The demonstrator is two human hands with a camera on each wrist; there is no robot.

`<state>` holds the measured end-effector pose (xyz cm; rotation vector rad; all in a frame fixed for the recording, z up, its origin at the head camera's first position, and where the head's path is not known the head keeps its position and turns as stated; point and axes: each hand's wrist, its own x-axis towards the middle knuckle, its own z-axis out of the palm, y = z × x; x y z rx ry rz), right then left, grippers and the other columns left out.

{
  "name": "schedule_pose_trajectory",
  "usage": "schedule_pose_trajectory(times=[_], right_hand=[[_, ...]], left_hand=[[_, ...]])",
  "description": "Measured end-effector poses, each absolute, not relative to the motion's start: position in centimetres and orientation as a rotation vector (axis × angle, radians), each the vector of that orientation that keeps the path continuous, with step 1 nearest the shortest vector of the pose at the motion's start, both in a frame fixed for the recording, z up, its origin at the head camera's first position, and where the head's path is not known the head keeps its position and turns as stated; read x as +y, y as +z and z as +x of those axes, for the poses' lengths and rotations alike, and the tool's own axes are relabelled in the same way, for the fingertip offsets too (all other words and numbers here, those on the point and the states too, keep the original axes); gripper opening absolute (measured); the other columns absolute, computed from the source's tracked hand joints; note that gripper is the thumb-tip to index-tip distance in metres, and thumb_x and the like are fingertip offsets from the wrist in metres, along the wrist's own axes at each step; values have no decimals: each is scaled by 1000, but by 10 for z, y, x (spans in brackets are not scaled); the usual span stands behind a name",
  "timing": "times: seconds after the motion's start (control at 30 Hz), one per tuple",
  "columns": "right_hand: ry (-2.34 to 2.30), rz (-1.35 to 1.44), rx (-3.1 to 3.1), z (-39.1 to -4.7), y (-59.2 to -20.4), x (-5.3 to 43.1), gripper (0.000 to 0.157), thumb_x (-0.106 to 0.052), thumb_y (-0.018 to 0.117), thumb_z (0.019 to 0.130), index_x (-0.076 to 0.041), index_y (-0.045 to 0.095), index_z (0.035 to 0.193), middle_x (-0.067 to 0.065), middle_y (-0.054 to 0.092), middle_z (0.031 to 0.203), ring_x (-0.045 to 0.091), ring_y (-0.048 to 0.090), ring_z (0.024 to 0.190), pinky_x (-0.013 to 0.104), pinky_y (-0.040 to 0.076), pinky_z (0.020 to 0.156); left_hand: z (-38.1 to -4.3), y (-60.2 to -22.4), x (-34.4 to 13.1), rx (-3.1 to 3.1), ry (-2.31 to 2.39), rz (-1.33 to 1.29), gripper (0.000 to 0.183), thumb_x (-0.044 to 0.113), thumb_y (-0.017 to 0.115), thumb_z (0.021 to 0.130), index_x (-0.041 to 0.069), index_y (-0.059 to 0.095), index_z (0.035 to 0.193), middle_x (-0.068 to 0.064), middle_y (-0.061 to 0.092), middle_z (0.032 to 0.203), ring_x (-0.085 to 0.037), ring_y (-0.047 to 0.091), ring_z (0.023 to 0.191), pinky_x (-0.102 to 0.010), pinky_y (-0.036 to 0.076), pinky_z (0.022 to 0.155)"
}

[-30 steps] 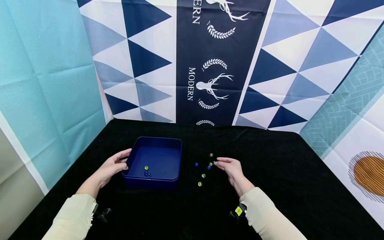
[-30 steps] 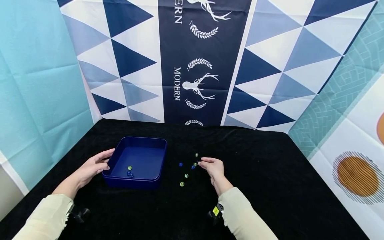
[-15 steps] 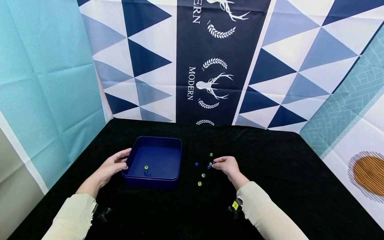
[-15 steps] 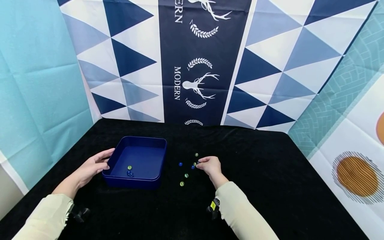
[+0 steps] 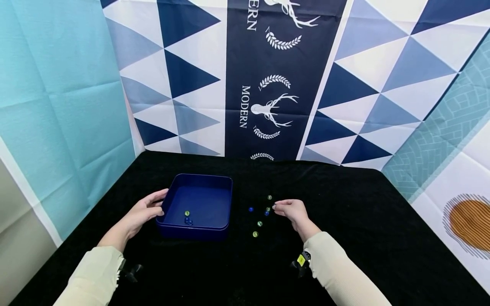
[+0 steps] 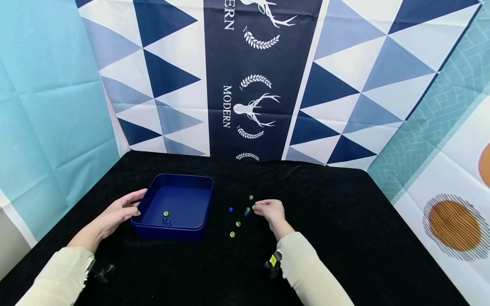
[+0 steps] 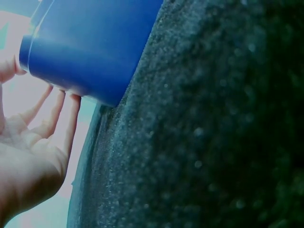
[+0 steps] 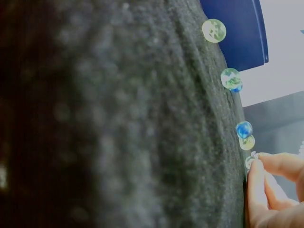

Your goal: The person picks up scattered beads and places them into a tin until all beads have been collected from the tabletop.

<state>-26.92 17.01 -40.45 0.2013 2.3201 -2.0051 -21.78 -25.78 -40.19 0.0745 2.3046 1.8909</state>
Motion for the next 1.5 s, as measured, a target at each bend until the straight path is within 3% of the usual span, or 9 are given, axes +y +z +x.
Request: schedule_pose_trajectory(times=[0.33,0.77,1.0,1.13,1.27,1.4,1.5], right_hand=[[-2249,289,2025,-270,-401,172,18,12,59,81,17,59,99,12,64,91,11,65,72,23,50,72],[-2360,351,1895,-266,-400,169,9,13,59,80,8,63,86,6,64,84,9,63,71,23,50,74],[-2392,371,1843,-262,-400,166,11,13,59,80,3,64,81,6,65,82,10,64,71,23,50,74],[-2392,363,1837,-260,-397,162,11,12,60,80,8,64,90,7,65,83,10,64,72,24,50,76],[-2380,349,1854,-259,-394,156,25,11,60,80,17,58,105,13,65,94,9,63,73,24,49,76],[-2387,332,1852,-259,-391,149,24,12,61,79,16,59,103,17,62,103,10,64,74,24,50,75],[-2391,323,1849,-259,-389,145,15,12,62,79,12,64,94,14,62,99,11,64,74,23,50,74]], left_hand=[[-218,-401,-258,2296,1885,65,74,0,54,80,5,23,147,-22,22,148,-39,23,132,-47,31,97],[-217,-402,-258,2293,1892,61,75,-2,53,79,5,23,147,-22,22,148,-39,22,132,-46,31,97],[-218,-403,-257,2291,1897,69,74,-2,53,80,5,23,147,-23,22,148,-38,23,131,-43,32,96],[-217,-404,-258,2293,1896,70,74,-2,53,80,5,23,147,-23,22,148,-37,26,130,-40,35,94],[-217,-405,-258,2280,1903,77,74,-1,53,80,5,23,147,-21,22,148,-35,27,129,-35,37,90],[-217,-404,-257,2280,1906,81,74,-2,53,80,5,23,147,-21,22,148,-35,27,129,-32,38,89],[-217,-402,-256,2283,1902,79,74,-1,53,80,5,23,147,-22,23,148,-35,28,128,-33,38,90]])
